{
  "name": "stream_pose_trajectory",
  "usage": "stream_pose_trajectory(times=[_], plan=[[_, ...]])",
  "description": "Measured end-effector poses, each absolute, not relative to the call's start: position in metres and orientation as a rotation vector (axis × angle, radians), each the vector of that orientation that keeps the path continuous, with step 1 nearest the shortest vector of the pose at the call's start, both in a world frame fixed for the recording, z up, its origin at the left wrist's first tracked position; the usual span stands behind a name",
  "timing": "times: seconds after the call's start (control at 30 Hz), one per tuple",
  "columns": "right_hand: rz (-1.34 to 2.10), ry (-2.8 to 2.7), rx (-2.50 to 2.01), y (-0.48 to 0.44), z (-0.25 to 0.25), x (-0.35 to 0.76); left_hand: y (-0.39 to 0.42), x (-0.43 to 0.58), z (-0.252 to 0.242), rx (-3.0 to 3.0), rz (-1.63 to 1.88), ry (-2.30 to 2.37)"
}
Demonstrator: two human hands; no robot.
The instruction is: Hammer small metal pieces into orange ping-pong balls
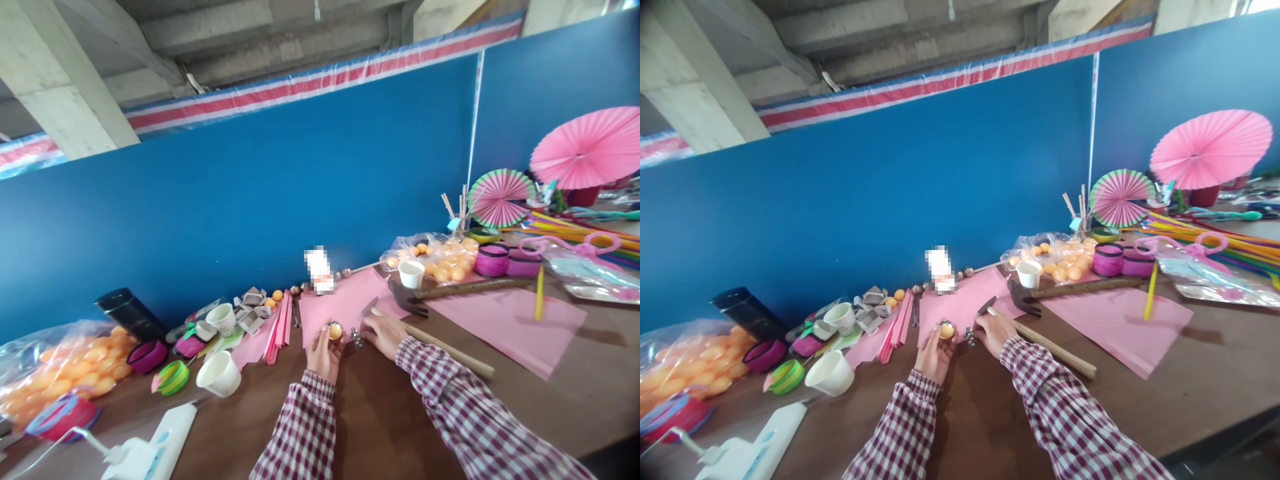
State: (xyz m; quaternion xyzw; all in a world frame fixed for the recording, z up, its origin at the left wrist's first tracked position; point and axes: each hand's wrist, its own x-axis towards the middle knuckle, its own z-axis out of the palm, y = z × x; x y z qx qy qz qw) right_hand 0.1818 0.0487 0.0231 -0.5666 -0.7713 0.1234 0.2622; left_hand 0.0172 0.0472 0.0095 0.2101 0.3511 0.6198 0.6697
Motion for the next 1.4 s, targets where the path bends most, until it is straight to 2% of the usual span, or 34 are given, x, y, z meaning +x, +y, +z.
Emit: stream_pose_trajectory(times=[0.37,0.9,1.4], plan=[[0.620,-1.790,-1.290,0.0524,0.0145,0.1711,0.0439,0.0185,0.0108,0.587,1.350,0.755],[0.652,-1.796,-1.338,0.0506,0.0182,0.1715,0.0429,0.0191,0.0106,0.626,1.351,0.737],[0.543,-1.813,-1.389,0.0495,0.0206,0.1718,0.0427,0.0198,0.0110,0.616,1.353,0.741]])
